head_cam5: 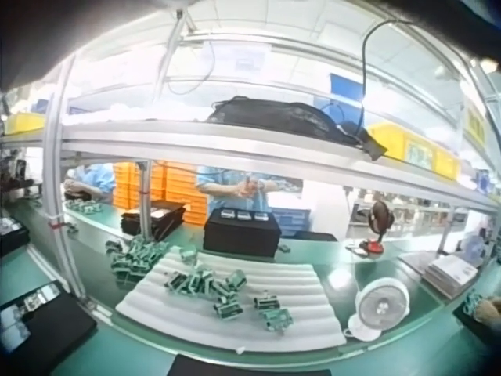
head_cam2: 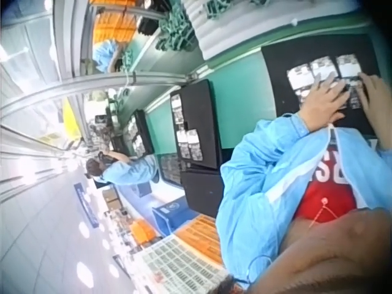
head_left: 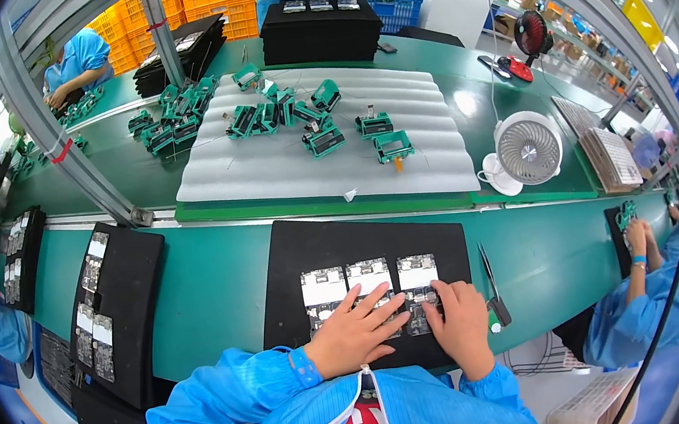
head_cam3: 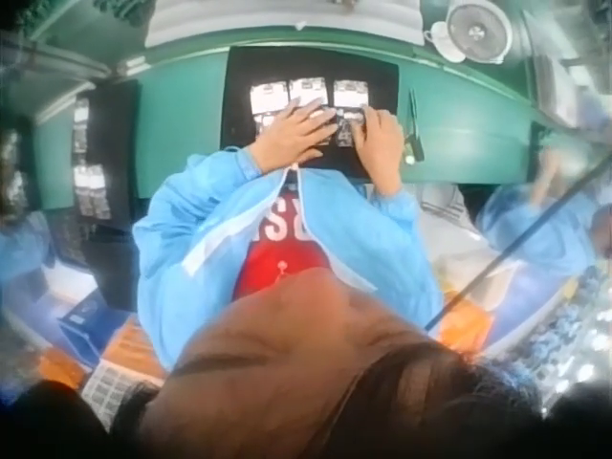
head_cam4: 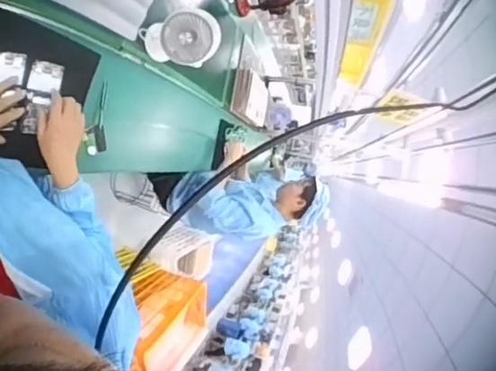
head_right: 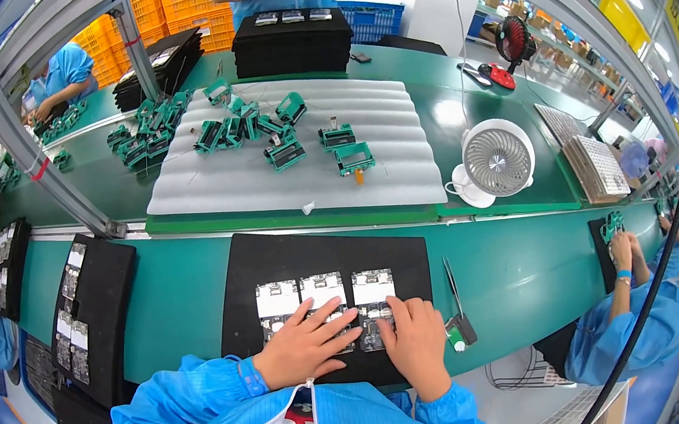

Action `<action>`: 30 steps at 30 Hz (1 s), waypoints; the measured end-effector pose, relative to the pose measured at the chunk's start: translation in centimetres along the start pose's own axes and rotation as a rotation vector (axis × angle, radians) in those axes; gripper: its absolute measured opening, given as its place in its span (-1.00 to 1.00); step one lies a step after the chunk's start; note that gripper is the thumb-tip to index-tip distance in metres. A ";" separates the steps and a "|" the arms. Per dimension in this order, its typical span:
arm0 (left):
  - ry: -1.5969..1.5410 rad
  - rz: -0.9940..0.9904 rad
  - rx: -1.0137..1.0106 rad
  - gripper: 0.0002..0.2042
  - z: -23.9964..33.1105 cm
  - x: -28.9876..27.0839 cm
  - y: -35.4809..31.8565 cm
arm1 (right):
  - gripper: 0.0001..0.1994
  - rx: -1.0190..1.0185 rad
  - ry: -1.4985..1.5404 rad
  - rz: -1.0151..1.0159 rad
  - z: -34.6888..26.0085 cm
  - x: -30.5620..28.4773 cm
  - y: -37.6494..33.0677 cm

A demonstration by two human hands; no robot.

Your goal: The person removes protective film from circuit boards using tweezers, attaches electronic modules onto the circuit boards by hand, and places the assembled boards onto a tray.

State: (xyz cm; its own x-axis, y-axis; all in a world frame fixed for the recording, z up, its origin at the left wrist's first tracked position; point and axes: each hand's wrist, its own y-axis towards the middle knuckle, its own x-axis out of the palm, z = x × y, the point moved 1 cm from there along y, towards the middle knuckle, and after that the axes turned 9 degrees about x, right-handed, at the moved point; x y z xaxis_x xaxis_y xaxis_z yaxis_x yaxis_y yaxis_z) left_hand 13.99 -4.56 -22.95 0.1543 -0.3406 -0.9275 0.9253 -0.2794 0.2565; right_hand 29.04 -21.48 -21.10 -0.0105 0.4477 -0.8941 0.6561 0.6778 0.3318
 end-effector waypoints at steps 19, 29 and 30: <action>-0.058 0.061 0.079 -0.52 -0.6 1.9 -2.1 | -0.67 -0.098 0.132 -0.025 -0.8 0.6 -2.5; -0.026 0.209 0.023 -0.60 -1.2 3.2 -2.1 | -0.66 -0.117 0.052 -0.188 -1.2 0.1 0.1; -0.007 0.228 0.030 -0.59 -1.2 3.6 -2.1 | -0.68 -0.098 0.073 -0.222 -1.2 -0.3 0.8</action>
State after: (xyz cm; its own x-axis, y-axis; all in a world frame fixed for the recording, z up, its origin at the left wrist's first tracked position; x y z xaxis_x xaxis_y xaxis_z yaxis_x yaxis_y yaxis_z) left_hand 13.02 -4.08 -27.16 0.3559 -0.4044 -0.8425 0.8558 -0.2212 0.4677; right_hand 28.68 -20.35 -20.20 -0.2033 0.3200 -0.9254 0.5555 0.8160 0.1601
